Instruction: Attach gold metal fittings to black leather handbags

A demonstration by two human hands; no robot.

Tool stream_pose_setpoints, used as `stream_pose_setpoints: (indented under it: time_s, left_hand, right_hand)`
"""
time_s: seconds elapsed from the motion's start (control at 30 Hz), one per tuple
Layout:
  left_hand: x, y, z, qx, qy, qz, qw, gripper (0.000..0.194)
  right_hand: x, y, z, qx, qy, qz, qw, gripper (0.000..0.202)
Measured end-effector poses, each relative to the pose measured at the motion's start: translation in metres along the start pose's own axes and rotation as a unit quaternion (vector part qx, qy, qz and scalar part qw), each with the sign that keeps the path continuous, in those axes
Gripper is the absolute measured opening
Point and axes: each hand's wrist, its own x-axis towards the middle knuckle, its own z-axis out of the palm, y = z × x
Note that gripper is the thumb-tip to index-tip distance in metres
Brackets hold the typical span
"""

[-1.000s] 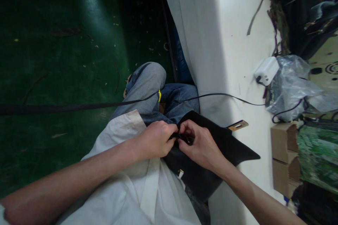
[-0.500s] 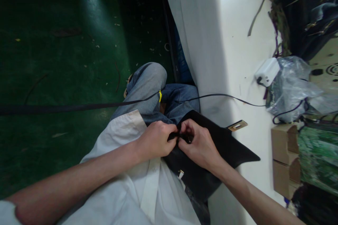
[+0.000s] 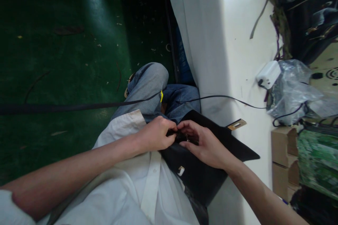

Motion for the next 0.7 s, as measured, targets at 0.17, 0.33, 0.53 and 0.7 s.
stream_pose_setpoints:
  time_s: [0.17,0.33,0.53,0.7]
  left_hand:
    - [-0.001,-0.001,0.000,-0.007,0.006,-0.003,1.000,0.024]
    - [0.000,0.000,0.003,-0.015,-0.002,-0.011,1.000,0.026]
    - [0.001,0.003,0.010,0.007,0.003,-0.012,1.000,0.026]
    - [0.002,0.005,0.012,0.019,0.009,-0.031,0.999,0.023]
  right_hand:
    - [-0.003,-0.004,-0.009,0.100,-0.033,0.050,0.993,0.043]
    - [0.000,0.001,-0.007,0.118,-0.001,0.099,0.988,0.043]
    - [0.003,0.007,0.001,0.126,0.038,0.117,0.984,0.046]
    - [0.005,0.007,0.005,0.110,0.073,0.116,0.984,0.041]
